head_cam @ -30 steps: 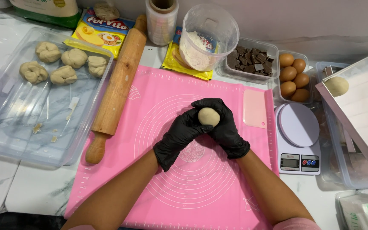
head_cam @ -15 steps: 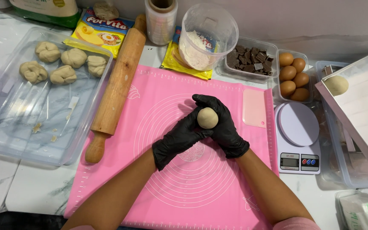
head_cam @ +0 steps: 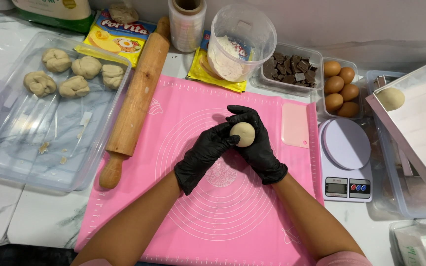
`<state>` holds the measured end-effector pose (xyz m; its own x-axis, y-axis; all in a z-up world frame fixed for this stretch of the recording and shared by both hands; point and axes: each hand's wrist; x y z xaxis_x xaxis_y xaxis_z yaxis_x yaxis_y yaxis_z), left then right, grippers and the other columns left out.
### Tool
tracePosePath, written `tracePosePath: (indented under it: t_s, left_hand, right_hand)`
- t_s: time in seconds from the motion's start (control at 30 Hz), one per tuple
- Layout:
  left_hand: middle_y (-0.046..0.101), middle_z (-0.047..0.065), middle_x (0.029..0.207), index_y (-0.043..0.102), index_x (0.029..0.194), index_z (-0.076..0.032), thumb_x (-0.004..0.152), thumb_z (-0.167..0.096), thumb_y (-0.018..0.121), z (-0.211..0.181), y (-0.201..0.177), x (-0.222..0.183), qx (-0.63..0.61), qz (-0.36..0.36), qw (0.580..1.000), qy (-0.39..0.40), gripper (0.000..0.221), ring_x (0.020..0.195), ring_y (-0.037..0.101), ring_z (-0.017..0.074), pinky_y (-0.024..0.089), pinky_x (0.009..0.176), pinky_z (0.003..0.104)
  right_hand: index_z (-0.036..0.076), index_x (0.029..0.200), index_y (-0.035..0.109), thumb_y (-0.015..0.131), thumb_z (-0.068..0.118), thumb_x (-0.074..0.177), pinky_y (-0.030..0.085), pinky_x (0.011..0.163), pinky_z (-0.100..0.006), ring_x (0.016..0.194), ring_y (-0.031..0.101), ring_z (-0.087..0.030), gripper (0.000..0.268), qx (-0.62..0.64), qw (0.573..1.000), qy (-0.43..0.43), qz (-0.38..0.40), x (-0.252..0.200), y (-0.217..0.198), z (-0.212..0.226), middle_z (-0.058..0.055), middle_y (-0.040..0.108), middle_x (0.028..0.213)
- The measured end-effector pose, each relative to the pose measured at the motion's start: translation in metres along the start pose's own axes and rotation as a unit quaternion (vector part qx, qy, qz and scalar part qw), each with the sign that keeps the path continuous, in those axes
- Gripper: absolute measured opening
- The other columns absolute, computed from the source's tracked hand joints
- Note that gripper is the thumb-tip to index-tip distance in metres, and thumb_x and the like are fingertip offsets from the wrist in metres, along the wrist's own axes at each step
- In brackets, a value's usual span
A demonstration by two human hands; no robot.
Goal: Shaping small portions of dough into smooth balls by rolling them on a silicone mat.
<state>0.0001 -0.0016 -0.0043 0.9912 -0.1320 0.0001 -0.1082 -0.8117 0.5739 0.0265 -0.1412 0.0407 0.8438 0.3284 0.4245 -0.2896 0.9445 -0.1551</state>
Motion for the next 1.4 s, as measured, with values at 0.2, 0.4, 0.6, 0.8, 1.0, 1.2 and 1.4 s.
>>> tracePosePath:
  t_s: [0.2,0.4,0.6,0.8,1.0,1.2,1.4]
  left_hand:
    - [0.075,0.010,0.105,0.069,0.125,0.000,0.087,-0.016,0.084,-0.012,0.018,-0.010,0.059,-0.050,0.996,-0.033,0.044,0.092,0.066,0.0136,0.059,0.092,0.036]
    - [0.078,0.011,0.100,0.074,0.117,-0.005,0.087,-0.020,0.082,-0.010,0.014,-0.008,0.122,-0.082,0.989,-0.026,0.034,0.088,0.069,0.0123,0.060,0.087,0.035]
    - [0.079,0.010,0.095,0.078,0.108,-0.008,0.083,-0.019,0.087,-0.029,0.018,-0.013,0.093,-0.127,0.986,-0.045,0.029,0.083,0.071,0.0116,0.061,0.083,0.030]
    - [0.078,0.014,0.102,0.071,0.120,-0.001,0.072,0.002,0.089,-0.025,0.021,-0.018,-0.009,-0.050,0.997,-0.049,0.052,0.093,0.074,0.0195,0.063,0.089,0.035]
    - [0.076,0.012,0.112,0.067,0.128,-0.004,0.075,0.004,0.088,0.007,0.004,-0.007,-0.013,-0.054,0.998,0.014,0.058,0.101,0.071,0.0166,0.061,0.095,0.036]
    - [0.076,0.014,0.108,0.070,0.120,0.000,0.081,0.000,0.085,0.019,-0.008,0.000,0.017,-0.064,0.998,0.018,0.041,0.094,0.070,0.0157,0.062,0.090,0.037]
    - [0.075,0.017,0.087,0.073,0.107,-0.001,0.085,-0.008,0.084,0.021,-0.009,0.006,-0.043,-0.099,0.991,-0.075,0.026,0.069,0.075,0.0265,0.057,0.043,0.024]
  right_hand:
    - [0.000,0.110,0.066,0.087,0.010,0.079,0.057,0.095,-0.040,0.114,0.069,-0.029,0.039,-0.023,0.999,0.023,-0.034,-0.005,0.005,-0.003,-0.021,0.063,0.133]
    - [0.003,0.112,0.060,0.086,0.013,0.082,0.057,0.092,-0.036,0.112,0.069,-0.026,0.041,-0.069,0.996,-0.003,-0.064,-0.004,0.013,0.012,-0.016,0.067,0.127]
    - [0.007,0.126,0.064,0.085,0.013,0.080,0.056,0.096,-0.040,0.109,0.071,-0.027,0.051,-0.134,0.990,0.003,-0.046,-0.002,0.010,0.018,-0.012,0.073,0.114]
    - [0.007,0.126,0.070,0.088,0.038,0.077,0.051,0.102,-0.037,0.119,0.067,-0.026,0.061,-0.169,0.983,-0.060,-0.043,-0.007,-0.006,-0.015,-0.011,0.071,0.126]
    - [0.005,0.121,0.068,0.099,0.028,0.062,0.053,0.101,-0.043,0.111,0.069,-0.030,0.070,-0.169,0.981,-0.074,-0.068,-0.007,-0.005,-0.017,-0.012,0.073,0.118]
    - [0.009,0.116,0.069,0.090,0.031,0.076,0.056,0.098,-0.037,0.110,0.071,-0.024,0.050,-0.141,0.986,-0.040,-0.074,-0.003,0.008,0.009,-0.009,0.073,0.118]
    - [0.006,0.143,0.057,0.103,0.015,0.053,0.057,0.101,-0.038,0.114,0.070,-0.025,0.101,-0.043,0.998,0.043,0.028,-0.001,0.009,0.024,-0.014,0.066,0.129]
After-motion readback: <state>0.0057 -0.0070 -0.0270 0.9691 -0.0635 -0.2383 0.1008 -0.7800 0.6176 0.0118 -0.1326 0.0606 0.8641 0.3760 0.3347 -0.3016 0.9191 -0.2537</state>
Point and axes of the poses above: each hand's wrist, its own x-axis towards the middle knuckle, its own y-axis out of the palm, z = x × y
